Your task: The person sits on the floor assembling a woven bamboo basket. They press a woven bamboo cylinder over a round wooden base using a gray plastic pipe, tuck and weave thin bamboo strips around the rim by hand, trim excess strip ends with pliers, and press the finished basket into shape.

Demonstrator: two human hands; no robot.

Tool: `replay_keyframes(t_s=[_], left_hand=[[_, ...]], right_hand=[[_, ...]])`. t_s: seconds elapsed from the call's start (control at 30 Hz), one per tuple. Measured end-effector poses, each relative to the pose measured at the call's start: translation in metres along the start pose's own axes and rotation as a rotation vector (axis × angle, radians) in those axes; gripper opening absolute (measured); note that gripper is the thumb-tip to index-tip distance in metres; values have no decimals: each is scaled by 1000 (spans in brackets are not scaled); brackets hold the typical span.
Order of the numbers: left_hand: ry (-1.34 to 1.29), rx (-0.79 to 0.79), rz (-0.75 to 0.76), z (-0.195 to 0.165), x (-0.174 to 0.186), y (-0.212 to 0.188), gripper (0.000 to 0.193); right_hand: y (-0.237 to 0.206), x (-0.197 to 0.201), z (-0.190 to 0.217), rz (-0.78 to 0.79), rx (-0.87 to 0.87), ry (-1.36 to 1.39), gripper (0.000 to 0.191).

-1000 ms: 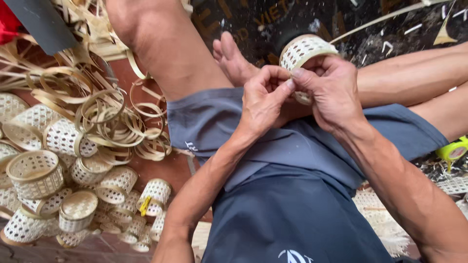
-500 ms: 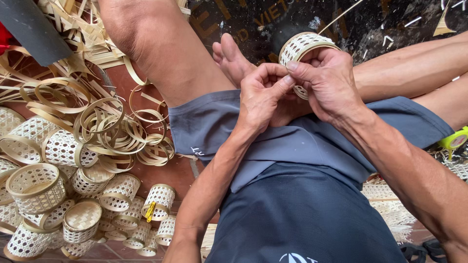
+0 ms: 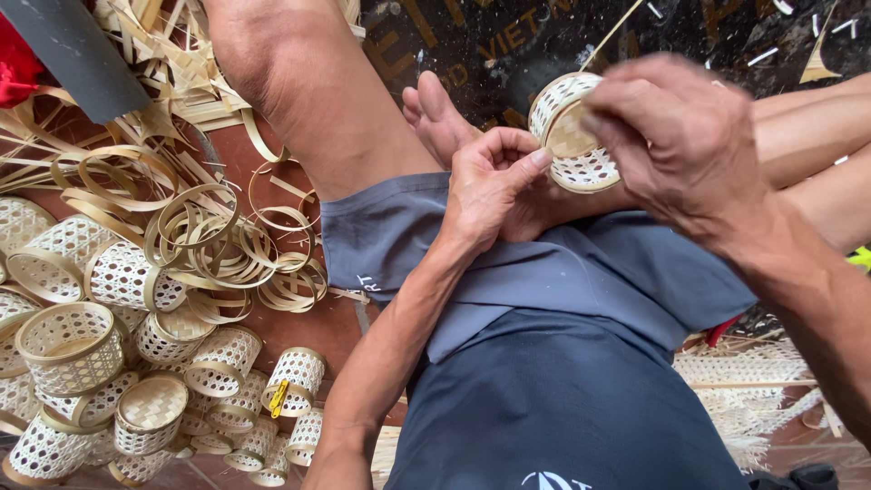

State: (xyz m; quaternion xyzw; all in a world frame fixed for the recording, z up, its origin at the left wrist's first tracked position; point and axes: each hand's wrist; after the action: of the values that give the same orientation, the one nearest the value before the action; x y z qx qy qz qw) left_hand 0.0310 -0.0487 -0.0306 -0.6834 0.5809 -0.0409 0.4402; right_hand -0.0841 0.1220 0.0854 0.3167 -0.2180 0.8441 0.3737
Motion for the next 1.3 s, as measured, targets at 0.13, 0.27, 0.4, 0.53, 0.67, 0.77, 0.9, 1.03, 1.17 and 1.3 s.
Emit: replay_keyframes(t_s=[0.13,0.27,0.4,0.53,0.67,0.77,0.9,1.03,1.17,1.3], left_hand=[[44,-20,11,-1,0,0,14],[1,6,15,-2,0,-1,12],[73,24,2,-2,0,-4,12],[16,22,29,-2,2,-4,18],[43,26,30,-2,1,-6,26],[70,-16,77,-10,-1,-4,29],[390,-51,179,-38,-3,19,26],[969,-355,253,-64,-13,56,21],[885,-74,250,-74,-13,60,20],[813,-160,186,-65,-4,48,20]], right_hand=[[36,12,-29,70,326,-495,11],[32,10,-52,127,304,-508,20],[8,-4,-47,3,96,-416,22],[-10,-16,-33,-146,6,-370,13],[-16,-18,-39,-137,-23,-289,8],[-18,-21,-49,-108,-87,-162,8],[-16,-29,-49,-124,-109,-42,8],[-10,-28,-41,-114,-78,-37,10],[5,3,-55,74,-238,153,15],[11,11,-58,212,-273,-44,14]])
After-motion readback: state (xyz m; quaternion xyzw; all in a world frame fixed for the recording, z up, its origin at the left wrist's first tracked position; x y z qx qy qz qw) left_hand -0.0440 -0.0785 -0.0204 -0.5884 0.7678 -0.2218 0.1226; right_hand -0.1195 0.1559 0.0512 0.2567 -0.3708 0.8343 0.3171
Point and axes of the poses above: each hand's wrist, its own y-axis towards the middle knuckle, its own x-axis out of the back of the hand, z = x × y, and after that the axes turned 1 degree about x, right-handed
